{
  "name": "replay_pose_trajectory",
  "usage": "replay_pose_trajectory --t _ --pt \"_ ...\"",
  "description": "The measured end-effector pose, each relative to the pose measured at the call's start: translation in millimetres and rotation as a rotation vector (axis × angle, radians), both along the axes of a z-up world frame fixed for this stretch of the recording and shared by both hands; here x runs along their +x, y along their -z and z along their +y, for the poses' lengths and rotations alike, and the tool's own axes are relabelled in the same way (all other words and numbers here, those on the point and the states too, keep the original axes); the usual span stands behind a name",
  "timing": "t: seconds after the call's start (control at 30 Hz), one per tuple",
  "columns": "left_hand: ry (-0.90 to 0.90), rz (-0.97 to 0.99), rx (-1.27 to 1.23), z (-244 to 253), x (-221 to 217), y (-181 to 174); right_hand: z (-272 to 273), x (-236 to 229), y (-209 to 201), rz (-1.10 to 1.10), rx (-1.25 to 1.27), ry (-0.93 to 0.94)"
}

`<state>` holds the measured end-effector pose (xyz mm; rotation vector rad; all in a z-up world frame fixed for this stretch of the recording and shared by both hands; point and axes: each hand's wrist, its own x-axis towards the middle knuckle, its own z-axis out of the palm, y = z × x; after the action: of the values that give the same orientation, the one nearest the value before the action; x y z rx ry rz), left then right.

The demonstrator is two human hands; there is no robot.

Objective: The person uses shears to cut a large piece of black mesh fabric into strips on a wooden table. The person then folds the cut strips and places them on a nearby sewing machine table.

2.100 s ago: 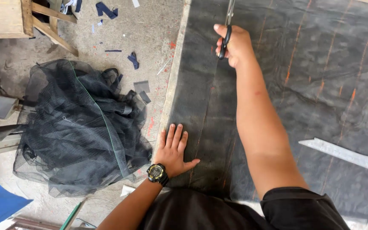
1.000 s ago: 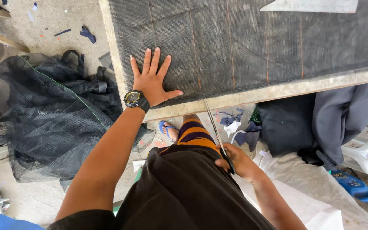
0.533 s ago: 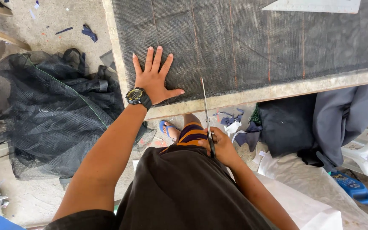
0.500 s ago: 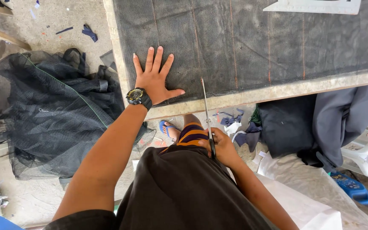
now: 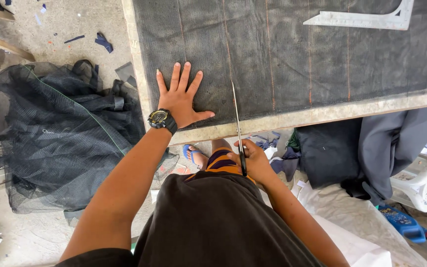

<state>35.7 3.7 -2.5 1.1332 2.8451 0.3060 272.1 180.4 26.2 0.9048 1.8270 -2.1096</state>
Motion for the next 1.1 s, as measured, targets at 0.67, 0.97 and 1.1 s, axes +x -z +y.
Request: replay_pose_trajectory --t 0.67,0.97,1.1 --pt "-0.005 -0.030 -0.028 1 -1 -7 26 16 -19 -0.131 -0.029 -0.158" --pt "-0.013 -0.059 -0.078 2 0 -10 11 -55 -28 -0.001 -0.015 -0.052" --pt "-0.018 -0.060 -0.092 2 -1 -12 10 -62 -30 0.001 0.021 -0.021"
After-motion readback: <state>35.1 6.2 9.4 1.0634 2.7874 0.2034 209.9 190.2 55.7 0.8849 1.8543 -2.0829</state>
